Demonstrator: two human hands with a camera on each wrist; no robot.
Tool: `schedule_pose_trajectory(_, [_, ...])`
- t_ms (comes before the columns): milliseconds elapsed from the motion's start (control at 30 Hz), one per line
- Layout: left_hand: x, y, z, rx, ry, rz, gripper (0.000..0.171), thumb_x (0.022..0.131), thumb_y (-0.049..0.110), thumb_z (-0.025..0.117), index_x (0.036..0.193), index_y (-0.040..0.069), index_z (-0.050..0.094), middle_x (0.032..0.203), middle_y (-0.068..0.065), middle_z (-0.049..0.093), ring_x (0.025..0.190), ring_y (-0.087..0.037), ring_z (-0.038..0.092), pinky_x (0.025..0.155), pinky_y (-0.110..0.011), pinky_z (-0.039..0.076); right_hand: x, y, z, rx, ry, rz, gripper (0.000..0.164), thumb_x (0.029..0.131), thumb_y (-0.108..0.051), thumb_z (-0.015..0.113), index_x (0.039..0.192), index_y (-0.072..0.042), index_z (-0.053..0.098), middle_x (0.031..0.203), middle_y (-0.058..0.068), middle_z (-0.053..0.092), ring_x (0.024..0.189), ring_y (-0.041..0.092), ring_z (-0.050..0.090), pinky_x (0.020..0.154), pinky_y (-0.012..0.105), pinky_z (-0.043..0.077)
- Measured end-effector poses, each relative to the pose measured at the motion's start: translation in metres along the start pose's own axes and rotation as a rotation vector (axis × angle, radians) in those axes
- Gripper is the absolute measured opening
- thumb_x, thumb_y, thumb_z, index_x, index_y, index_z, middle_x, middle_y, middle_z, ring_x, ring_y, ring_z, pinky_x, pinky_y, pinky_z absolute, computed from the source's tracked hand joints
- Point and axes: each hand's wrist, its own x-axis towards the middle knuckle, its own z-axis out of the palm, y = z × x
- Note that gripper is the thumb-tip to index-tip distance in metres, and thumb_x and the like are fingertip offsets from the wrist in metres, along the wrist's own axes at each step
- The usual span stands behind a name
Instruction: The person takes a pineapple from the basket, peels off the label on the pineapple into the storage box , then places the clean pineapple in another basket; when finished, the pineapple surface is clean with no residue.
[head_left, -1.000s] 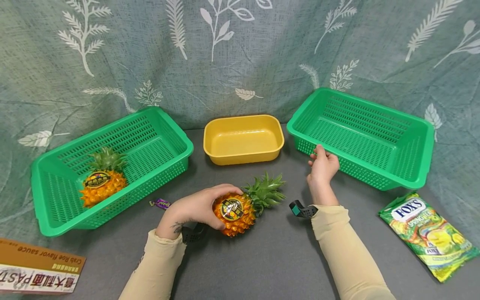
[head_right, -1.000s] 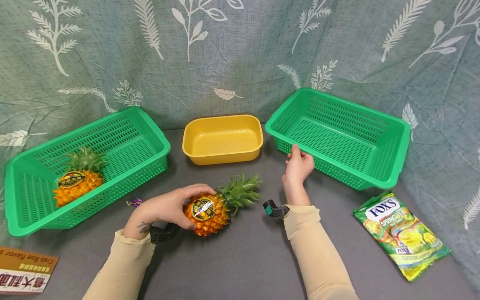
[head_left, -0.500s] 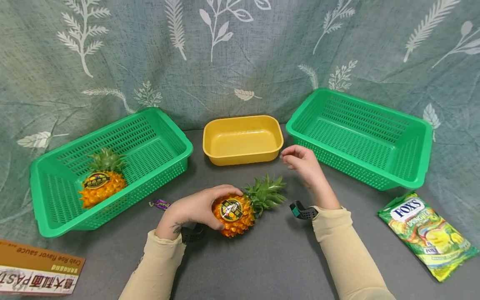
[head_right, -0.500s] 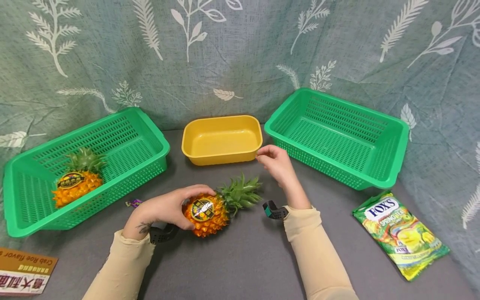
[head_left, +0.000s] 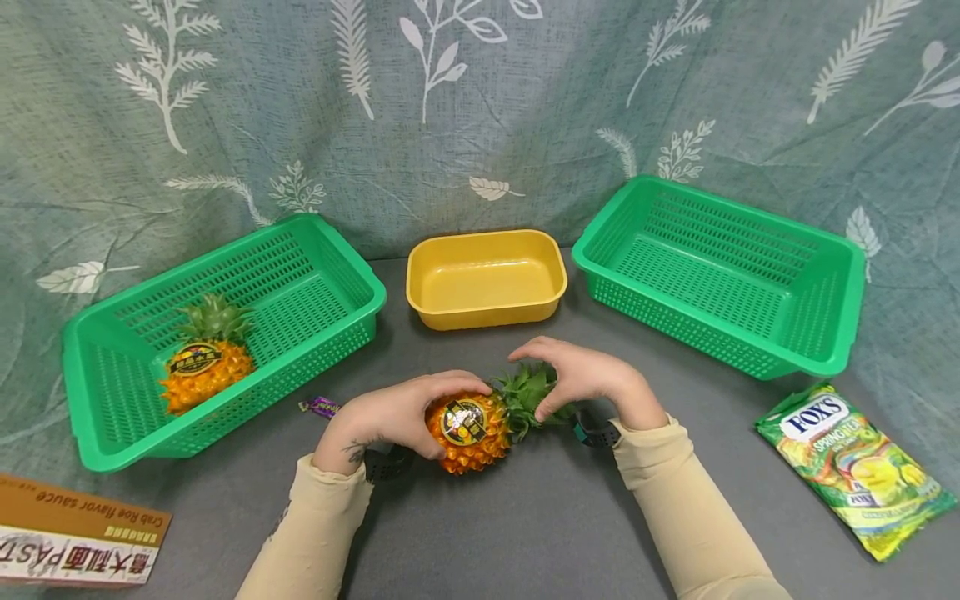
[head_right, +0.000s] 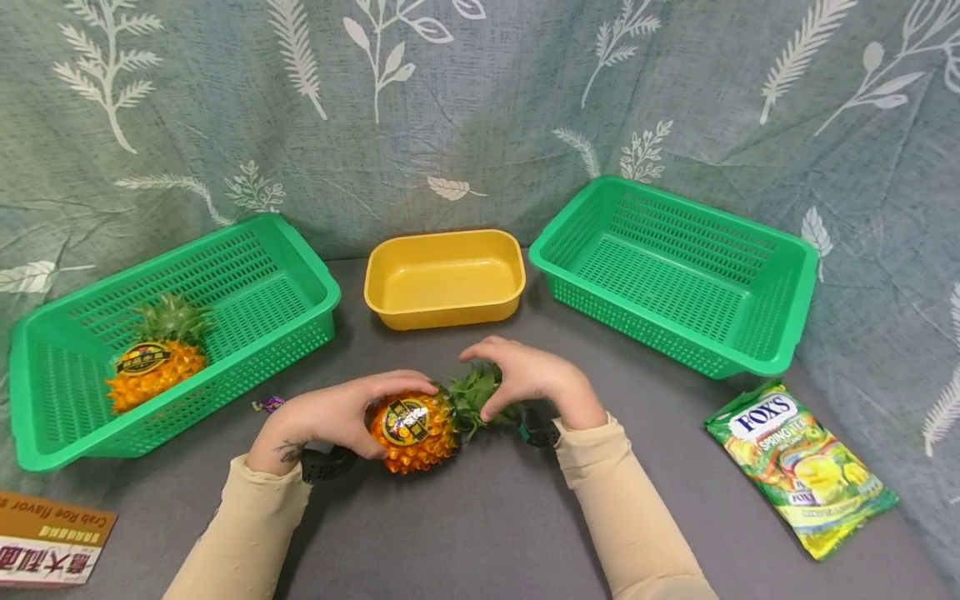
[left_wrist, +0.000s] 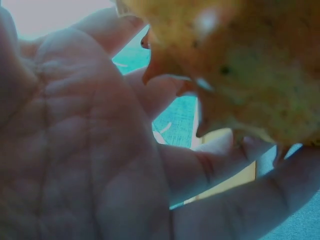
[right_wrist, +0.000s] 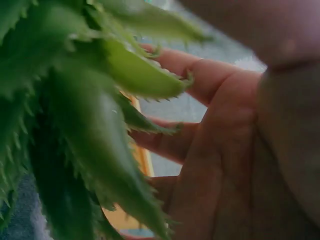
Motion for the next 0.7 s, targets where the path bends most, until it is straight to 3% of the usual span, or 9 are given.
schedule_pose_trajectory(167, [-0.004, 0.001, 0.003, 0.009, 0.021, -0.011, 0.087, 0.062, -0.004, 0.071, 0.140, 0.017, 0.039, 0.143, -0.003, 0.037, 0.121, -0.019, 0.042, 0.095, -0.030, 0.040, 0.002, -0.003, 0.002, -0.024, 0.022, 0.028, 0.057, 0.071, -0.015, 0.079, 0.121, -0.003, 0.054, 0.124, 0.013, 0.053, 0.115, 0.027, 0.048, 0.096, 0.041, 0.040])
schedule_pose_trajectory(300, [-0.010, -0.001, 0.008, -0.005, 0.100, -0.034, 0.088, 0.065, -0.001, 0.072, 0.142, 0.019, 0.034, 0.145, -0.004, 0.033, 0.124, -0.021, 0.039, 0.096, -0.035, 0.039, 0.002, -0.003, 0.003, -0.038, 0.029, 0.022, 0.047, 0.072, -0.015, 0.079, 0.112, -0.004, 0.057, 0.116, 0.011, 0.055, 0.107, 0.024, 0.051, 0.092, 0.039, 0.042])
schedule_pose_trajectory(400, [-0.019, -0.003, 0.016, -0.042, 0.217, -0.069, 0.089, 0.069, 0.007, 0.077, 0.144, 0.022, 0.030, 0.146, -0.005, 0.031, 0.125, -0.027, 0.038, 0.097, -0.044, 0.040, 0.003, -0.002, 0.004, -0.045, 0.028, 0.030, 0.042, 0.072, -0.016, 0.079, 0.108, -0.007, 0.058, 0.113, 0.009, 0.055, 0.103, 0.022, 0.051, 0.089, 0.039, 0.043])
schedule_pose_trajectory(533, [-0.030, -0.004, 0.035, -0.116, 0.443, -0.140, 0.094, 0.070, 0.017, 0.081, 0.145, 0.023, 0.025, 0.148, -0.009, 0.025, 0.125, -0.039, 0.037, 0.094, -0.056, 0.039, 0.004, -0.001, 0.004, -0.057, 0.029, 0.033, 0.040, 0.072, -0.019, 0.079, 0.105, -0.010, 0.058, 0.112, 0.008, 0.055, 0.101, 0.021, 0.051, 0.089, 0.039, 0.043])
schedule_pose_trajectory(700, [-0.032, -0.004, 0.068, -0.340, 0.651, -0.317, 0.100, 0.068, 0.017, 0.083, 0.145, 0.023, 0.020, 0.149, -0.015, 0.014, 0.125, -0.042, 0.037, 0.089, -0.051, 0.046, 0.004, 0.001, 0.004, -0.062, 0.038, 0.031, 0.040, 0.072, -0.020, 0.079, 0.104, -0.010, 0.059, 0.111, 0.007, 0.055, 0.100, 0.021, 0.051, 0.088, 0.038, 0.043])
